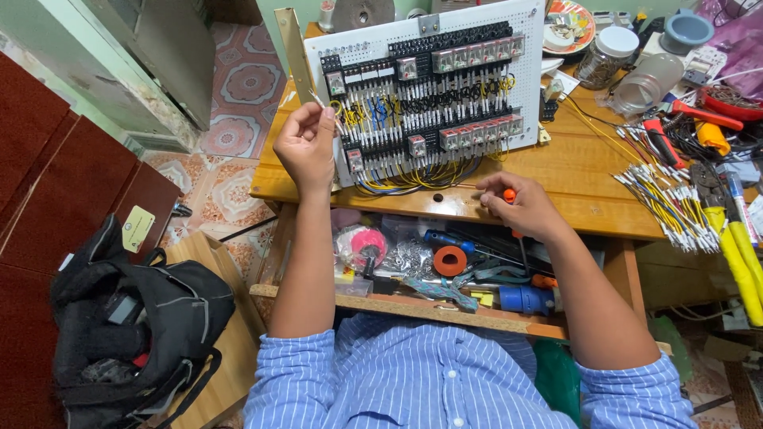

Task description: Connecting and organizing multiple wires into a terminal block on an electrical panel using a screwdriver.

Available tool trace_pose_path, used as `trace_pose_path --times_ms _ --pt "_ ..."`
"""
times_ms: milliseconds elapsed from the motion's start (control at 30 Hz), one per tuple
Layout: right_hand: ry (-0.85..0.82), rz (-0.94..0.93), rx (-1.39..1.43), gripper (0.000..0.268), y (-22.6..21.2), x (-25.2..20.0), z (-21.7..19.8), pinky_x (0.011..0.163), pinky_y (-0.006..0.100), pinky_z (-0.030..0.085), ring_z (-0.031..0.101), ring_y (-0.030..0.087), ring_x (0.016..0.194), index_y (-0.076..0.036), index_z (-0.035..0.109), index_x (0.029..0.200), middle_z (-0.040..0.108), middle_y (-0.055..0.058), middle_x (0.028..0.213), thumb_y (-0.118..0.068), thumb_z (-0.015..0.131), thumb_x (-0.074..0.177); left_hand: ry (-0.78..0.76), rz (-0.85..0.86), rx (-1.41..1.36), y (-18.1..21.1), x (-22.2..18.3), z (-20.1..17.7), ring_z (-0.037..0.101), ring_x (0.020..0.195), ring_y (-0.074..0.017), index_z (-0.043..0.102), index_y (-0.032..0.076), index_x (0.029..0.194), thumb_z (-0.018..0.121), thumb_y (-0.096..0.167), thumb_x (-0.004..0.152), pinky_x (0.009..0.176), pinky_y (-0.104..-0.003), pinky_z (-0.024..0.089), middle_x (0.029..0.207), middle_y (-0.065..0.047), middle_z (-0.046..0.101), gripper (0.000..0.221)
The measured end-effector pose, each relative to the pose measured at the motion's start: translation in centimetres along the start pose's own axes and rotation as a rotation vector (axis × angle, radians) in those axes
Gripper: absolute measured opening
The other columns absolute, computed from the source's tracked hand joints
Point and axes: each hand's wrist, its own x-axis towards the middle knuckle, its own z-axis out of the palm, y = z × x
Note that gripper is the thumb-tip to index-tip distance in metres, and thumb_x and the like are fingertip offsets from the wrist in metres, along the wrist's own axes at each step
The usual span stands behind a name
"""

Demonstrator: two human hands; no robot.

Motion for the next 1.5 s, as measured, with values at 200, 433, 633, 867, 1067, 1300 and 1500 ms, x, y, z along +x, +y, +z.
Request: trace_pose_path --times_ms 200,433,633,867,1067,1300,1500 --pt "-0.007 0.016 0.001 0.024 -0.1 -0.1 0.3 0.041 0.028 0.052 0.062 0.018 0.06 0.002 0.073 0.112 0.067 0.014 0.078 0.001 0.072 0.088 -0.02 -0.045 0.026 -1.8 -0.1 -1.1 0.066 0.07 -0.0068 0.074 0.001 0.104 0.084 0.006 0.089 0.063 -0.02 0.06 0.083 -0.008 0.071 0.019" --pt "-0.013 0.011 0.009 0.023 0.1 -0.2 0.4 0.04 0.029 0.052 0.06 0.019 0.055 0.003 0.073 0.111 0.066 0.015 0.075 0.002 0.072 0.088 0.024 -0.072 0.006 -2.6 0.0 -1.7 0.066 0.07 -0.006 0.076 0.002 0.103 0.086 0.006 0.087 0.065 -0.021 0.06 0.082 -0.008 0.072 0.019" --pt "-0.006 0.02 -0.023 0.022 -0.5 -0.3 0.5 0.04 0.03 0.052 0.06 0.02 0.055 0.003 0.073 0.111 0.066 0.016 0.072 0.003 0.071 0.089 0.067 -0.175 -0.158 -2.4 -0.1 -1.8 0.075 0.071 -0.0149 0.072 0.0 0.105 0.083 0.007 0.089 0.064 -0.025 0.065 0.086 -0.013 0.074 0.021" --pt "-0.002 -0.005 -0.03 0.02 -0.6 -0.2 0.4 0.038 0.029 0.046 0.056 0.019 0.042 0.001 0.073 0.109 0.063 0.015 0.064 0.002 0.07 0.089 -0.008 -0.181 0.004 -2.2 -0.2 -1.4 0.069 0.066 -0.005 0.074 0.003 0.104 0.086 0.008 0.085 0.06 -0.02 0.061 0.082 -0.005 0.073 0.022" --pt "0.002 -0.007 -0.017 0.021 -0.1 -0.1 0.5 0.039 0.029 0.045 0.056 0.019 0.042 0.001 0.073 0.109 0.063 0.015 0.064 0.002 0.07 0.089 -0.073 -0.155 0.105 -1.5 -0.4 -0.9 0.065 0.068 -0.0016 0.078 0.008 0.102 0.087 0.012 0.085 0.063 -0.018 0.058 0.081 -0.003 0.074 0.021" --pt "0.005 -0.016 -0.028 0.022 1.1 0.2 0.4 0.038 0.029 0.046 0.057 0.019 0.044 0.002 0.074 0.109 0.065 0.016 0.068 0.003 0.071 0.088 -0.091 -0.168 0.17 -1.7 -0.3 -1.0 0.059 0.064 0.0013 0.079 0.013 0.098 0.089 0.017 0.083 0.061 -0.015 0.052 0.077 0.001 0.075 0.019" --pt "0.01 0.002 -0.035 0.024 0.7 0.1 0.6 0.041 0.03 0.05 0.062 0.02 0.054 0.003 0.073 0.111 0.067 0.016 0.074 0.003 0.071 0.088 -0.099 -0.19 0.201 -1.2 -0.3 -1.1 0.057 0.062 0.0012 0.08 0.015 0.094 0.089 0.016 0.08 0.06 -0.016 0.05 0.074 0.003 0.074 0.017"
